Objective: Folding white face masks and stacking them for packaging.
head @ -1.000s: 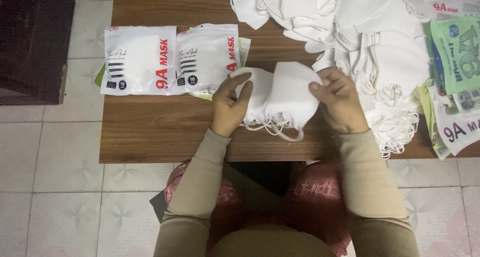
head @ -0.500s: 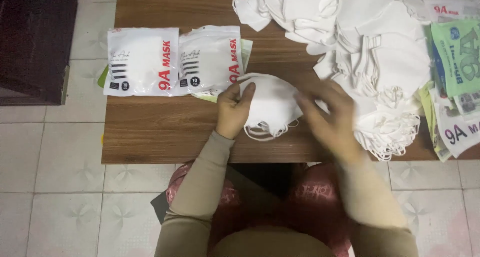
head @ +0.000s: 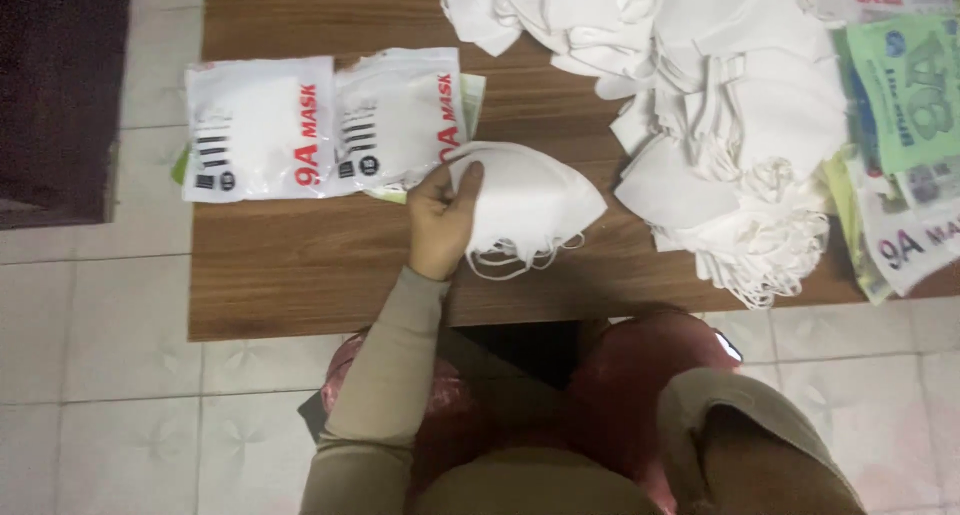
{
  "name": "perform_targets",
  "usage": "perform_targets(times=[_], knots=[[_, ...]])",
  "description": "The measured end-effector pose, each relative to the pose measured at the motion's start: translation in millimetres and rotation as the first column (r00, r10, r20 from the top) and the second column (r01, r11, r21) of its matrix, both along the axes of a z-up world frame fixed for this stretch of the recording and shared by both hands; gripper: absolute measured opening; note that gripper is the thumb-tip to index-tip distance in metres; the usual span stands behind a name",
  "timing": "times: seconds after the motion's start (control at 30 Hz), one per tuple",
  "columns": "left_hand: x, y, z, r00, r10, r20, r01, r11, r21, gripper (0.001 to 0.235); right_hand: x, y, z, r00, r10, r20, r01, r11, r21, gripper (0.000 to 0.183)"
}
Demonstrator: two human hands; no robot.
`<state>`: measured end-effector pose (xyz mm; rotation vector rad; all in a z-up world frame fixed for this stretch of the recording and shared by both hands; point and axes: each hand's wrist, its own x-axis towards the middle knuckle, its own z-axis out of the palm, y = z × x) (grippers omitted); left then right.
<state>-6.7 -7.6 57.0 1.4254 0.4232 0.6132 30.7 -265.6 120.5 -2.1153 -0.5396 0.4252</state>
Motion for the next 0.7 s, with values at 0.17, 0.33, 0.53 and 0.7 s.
perform_targets(times=[0.17, 0.33, 0.53, 0.7], knots=[[1.4, -7.2, -3.9, 1.0, -0.004, 0.013, 0.004, 1.0, 0.001, 0.011, -1.4, -30.7, 14.6, 0.984, -0.028, -0.176, -0.005, 0.983, -0.184, 0.019], [8.5, 6.2, 0.1, 0.999, 0.037, 0.035, -0.04, 0.996, 0.08, 0.009, 2.6, -25.6, 22.4, 0.939, -0.032, -0.342, -0.073, 0.955, -0.288, 0.022], [-5.2, 12.8, 6.4, 0.997, -0.051, 0.05, 0.042, 0.985, 0.168, 0.025, -42.5, -10.2, 36.1, 0.776, -0.138, -0.615, -0.126, 0.922, -0.366, 0.026], [-2.1, 19.9, -4.6, 0.993, 0.031, 0.113, -0.037, 0.998, 0.052, 0.018, 54.8, 55.2, 9.0, 0.949, 0.038, 0.313, -0.091, 0.983, 0.158, 0.019]])
